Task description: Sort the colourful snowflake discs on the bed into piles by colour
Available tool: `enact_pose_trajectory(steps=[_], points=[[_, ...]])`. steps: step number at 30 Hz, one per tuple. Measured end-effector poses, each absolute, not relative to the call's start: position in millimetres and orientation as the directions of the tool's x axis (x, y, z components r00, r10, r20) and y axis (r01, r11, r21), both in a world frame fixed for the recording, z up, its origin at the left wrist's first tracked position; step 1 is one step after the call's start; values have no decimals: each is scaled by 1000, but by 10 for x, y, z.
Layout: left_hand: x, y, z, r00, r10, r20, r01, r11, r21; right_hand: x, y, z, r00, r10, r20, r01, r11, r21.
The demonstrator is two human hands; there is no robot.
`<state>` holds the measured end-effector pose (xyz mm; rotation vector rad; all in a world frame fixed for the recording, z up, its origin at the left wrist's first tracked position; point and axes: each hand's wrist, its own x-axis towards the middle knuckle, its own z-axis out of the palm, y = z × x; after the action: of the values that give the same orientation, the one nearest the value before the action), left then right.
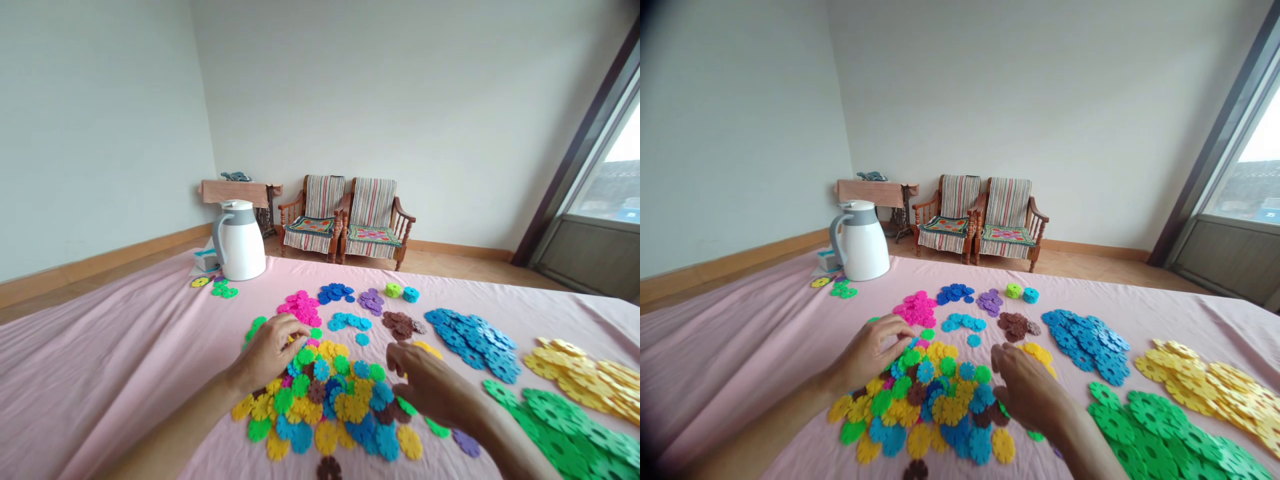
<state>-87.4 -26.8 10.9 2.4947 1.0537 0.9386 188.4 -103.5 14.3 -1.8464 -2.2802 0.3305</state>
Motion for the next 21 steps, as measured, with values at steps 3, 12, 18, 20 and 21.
enact_pose_trajectory(steps=[3, 12, 18, 20, 21], points=[[-694, -538, 193, 662, 611, 433, 401, -777, 484, 2025, -875, 147, -111, 978, 176, 921, 168, -353], [246, -1046, -410, 962, -41, 269, -68, -993, 92, 2512, -654, -87, 225, 894, 387, 933, -84, -349], [193, -979, -144, 950, 48, 307, 69, -996, -56, 2601, -652, -97, 304, 857, 416, 921, -154, -357], [164, -971, -12, 924, 162, 347, 175, -985, -7, 2603, -644, -85, 324, 845, 426, 916, -166, -366], [185, -974, 18, 916, 184, 358, 192, -981, 13, 2604, -638, -81, 334, 839, 430, 912, -173, -372]])
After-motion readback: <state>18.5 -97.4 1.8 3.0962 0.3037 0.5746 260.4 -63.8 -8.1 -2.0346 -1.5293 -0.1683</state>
